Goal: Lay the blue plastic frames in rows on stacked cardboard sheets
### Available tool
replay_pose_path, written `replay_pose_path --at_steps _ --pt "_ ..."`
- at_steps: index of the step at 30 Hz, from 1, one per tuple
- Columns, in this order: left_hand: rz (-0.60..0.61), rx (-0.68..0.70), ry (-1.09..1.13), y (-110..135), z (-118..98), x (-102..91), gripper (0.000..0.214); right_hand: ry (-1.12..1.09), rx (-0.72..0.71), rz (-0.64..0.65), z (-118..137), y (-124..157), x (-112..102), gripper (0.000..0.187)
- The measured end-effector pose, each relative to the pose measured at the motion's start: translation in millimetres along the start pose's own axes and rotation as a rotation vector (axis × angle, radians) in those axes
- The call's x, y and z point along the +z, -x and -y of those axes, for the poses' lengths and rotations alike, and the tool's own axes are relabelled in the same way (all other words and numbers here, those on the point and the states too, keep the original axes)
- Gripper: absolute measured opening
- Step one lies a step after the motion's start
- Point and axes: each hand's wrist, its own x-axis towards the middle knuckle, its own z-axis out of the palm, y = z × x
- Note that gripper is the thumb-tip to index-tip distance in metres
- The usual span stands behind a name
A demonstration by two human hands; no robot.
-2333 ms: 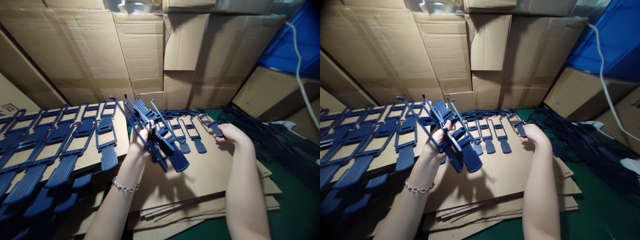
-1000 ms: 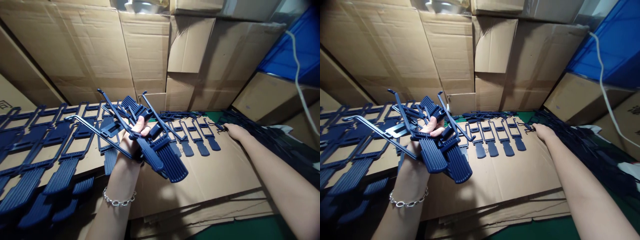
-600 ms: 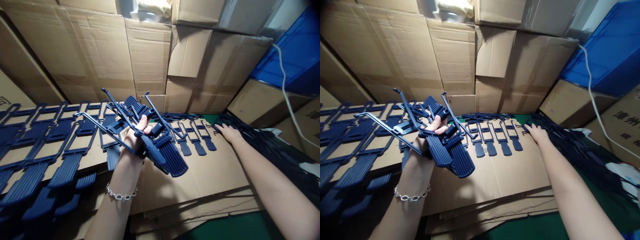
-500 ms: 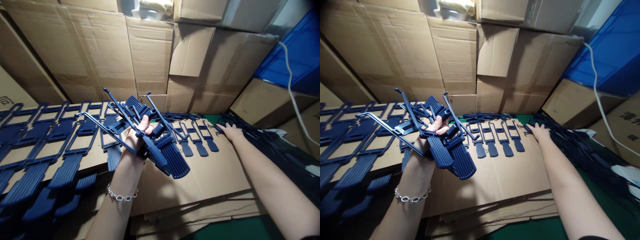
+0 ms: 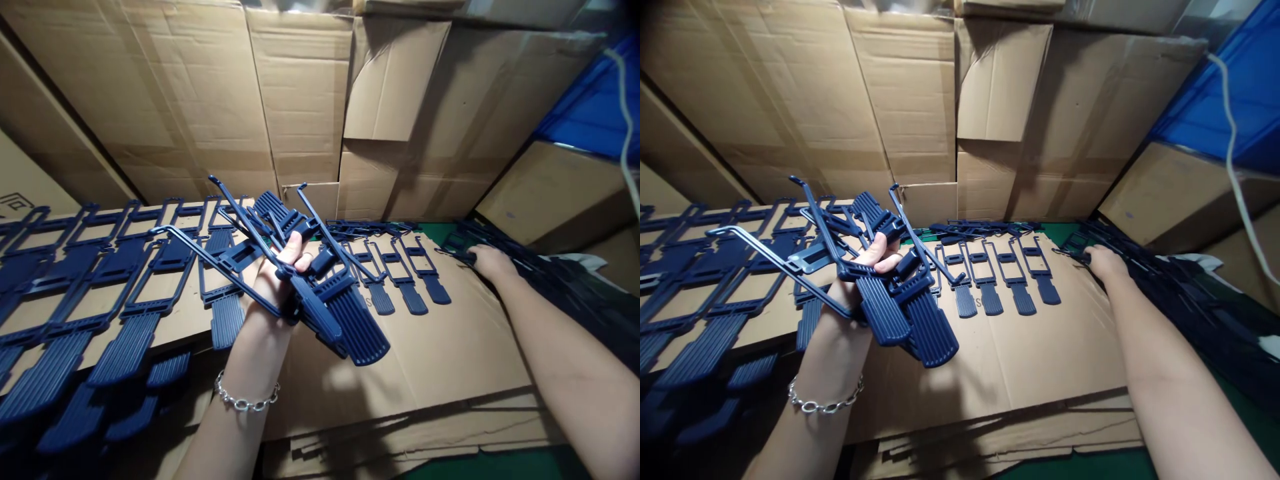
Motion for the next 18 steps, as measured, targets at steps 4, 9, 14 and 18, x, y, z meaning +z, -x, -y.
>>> replay_pose_path --at_steps 4,9,14,18 --pt "0.012 -0.007 0.023 1.0 -0.7 1.4 0.023 -0.067 0.107 -0.115 6.6 8.2 -41.5 0.041" --pt "0.059 -0.085 0.037 -1.9 6.5 -2.6 0.022 -0.181 0.105 -0.262 21.1 16.4 -99.6 0.032" --pt "0.187 -0.235 0.122 -5.3 22.9 -4.2 0.024 -0.283 0.087 -0.361 46.4 32.2 -134.5 0.028" --pt "0.200 -0.335 0.113 -0.4 30.1 1.2 0.024 -0.358 0.063 -0.433 69.8 47.1 -156.7 0.025"
